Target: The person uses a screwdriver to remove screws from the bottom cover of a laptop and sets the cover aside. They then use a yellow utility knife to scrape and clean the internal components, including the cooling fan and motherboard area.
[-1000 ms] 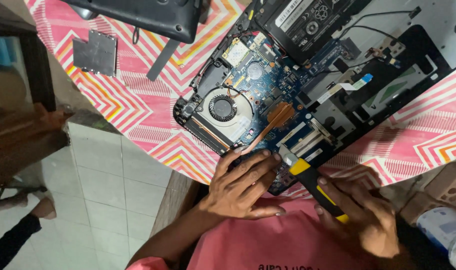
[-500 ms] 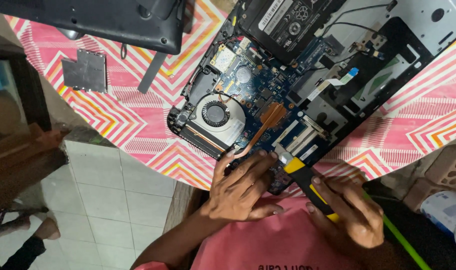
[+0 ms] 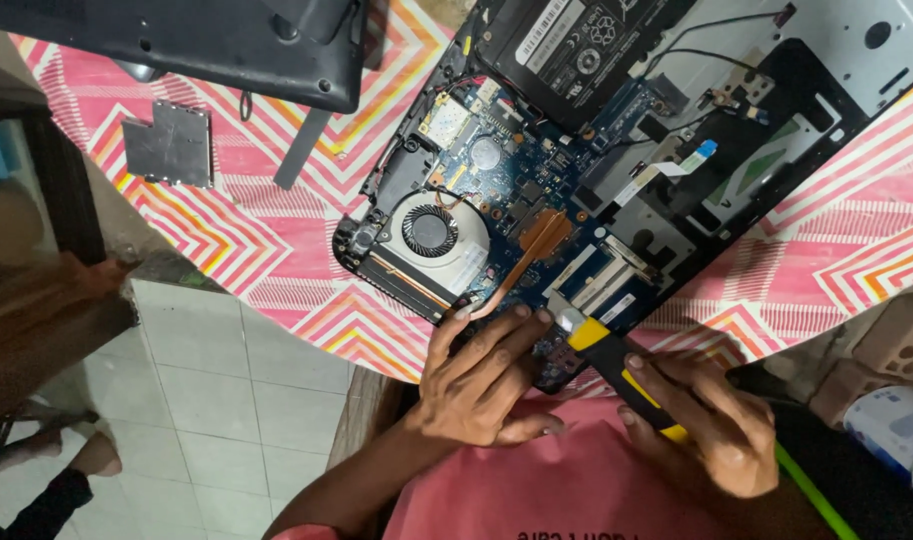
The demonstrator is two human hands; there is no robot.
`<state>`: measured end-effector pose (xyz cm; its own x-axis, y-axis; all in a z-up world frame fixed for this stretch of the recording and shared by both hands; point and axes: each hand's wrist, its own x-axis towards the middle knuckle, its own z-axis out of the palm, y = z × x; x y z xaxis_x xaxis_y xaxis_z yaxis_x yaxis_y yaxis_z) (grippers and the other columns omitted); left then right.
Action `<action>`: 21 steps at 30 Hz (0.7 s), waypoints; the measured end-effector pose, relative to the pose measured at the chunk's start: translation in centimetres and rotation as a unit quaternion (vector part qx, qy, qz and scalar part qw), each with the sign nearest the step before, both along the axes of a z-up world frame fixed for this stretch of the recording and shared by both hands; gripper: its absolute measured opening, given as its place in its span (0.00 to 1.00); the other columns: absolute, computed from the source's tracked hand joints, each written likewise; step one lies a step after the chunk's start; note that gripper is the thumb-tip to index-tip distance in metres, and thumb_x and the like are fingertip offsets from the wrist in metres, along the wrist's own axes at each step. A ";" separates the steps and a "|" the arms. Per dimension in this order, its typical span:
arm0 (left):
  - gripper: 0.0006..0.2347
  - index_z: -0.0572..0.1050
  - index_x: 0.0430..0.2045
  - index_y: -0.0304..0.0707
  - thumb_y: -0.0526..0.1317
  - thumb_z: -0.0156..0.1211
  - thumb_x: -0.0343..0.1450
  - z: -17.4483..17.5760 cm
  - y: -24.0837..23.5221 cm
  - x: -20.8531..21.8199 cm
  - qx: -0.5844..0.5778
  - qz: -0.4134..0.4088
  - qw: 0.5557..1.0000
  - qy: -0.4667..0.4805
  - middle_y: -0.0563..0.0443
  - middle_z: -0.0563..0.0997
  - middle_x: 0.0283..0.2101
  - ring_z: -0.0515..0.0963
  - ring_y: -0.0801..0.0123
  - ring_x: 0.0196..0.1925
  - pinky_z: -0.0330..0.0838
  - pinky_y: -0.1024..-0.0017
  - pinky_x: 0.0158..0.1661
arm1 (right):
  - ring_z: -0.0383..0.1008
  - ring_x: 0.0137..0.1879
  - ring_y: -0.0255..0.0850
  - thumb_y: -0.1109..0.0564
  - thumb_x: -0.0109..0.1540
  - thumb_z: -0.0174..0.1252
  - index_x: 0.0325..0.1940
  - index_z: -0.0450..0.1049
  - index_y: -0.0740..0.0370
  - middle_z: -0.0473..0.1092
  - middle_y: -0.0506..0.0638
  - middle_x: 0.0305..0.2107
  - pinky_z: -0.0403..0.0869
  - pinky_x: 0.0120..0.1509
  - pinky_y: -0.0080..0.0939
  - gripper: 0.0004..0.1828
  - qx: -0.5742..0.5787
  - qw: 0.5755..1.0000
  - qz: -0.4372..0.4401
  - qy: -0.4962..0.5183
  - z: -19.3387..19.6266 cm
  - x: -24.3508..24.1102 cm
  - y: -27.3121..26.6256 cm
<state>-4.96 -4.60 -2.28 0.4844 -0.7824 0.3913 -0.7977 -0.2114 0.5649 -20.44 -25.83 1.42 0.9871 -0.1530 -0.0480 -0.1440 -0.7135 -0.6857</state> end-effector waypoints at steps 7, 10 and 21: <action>0.23 0.72 0.29 0.38 0.59 0.40 0.77 -0.1 0.1 -0.1 0.016 -0.002 1.000 0.013 0.42 0.81 0.54 0.81 0.57 0.57 0.56 0.53 0.62 | 0.79 0.48 0.42 0.55 0.57 0.66 0.53 0.76 0.64 0.75 0.56 0.47 0.78 0.55 0.39 0.22 -0.015 1.000 -0.007 -0.002 -0.5 -0.5 0.3; 0.23 0.72 0.29 0.38 0.59 0.39 0.77 -0.2 0.2 -0.1 0.018 -0.007 1.000 0.021 0.41 0.80 0.55 0.80 0.56 0.58 0.55 0.53 0.62 | 0.79 0.49 0.43 0.56 0.57 0.66 0.54 0.76 0.65 0.74 0.56 0.48 0.78 0.54 0.40 0.22 -0.019 1.000 -0.010 -0.002 -0.1 -0.2 0.4; 0.25 0.74 0.30 0.39 0.60 0.34 0.78 0.1 0.1 -0.1 0.003 0.015 1.000 -0.024 0.43 0.82 0.52 0.82 0.56 0.57 0.53 0.53 0.65 | 0.79 0.46 0.41 0.51 0.58 0.65 0.56 0.75 0.60 0.74 0.54 0.48 0.77 0.49 0.37 0.24 -0.035 0.999 0.023 0.007 0.1 -0.1 -0.4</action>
<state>-5.10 -4.47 -2.19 0.4879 -0.7703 0.4105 -0.8172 -0.2378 0.5250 -20.51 -26.24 1.49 0.9924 -0.1118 -0.0517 -0.1192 -0.7653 -0.6325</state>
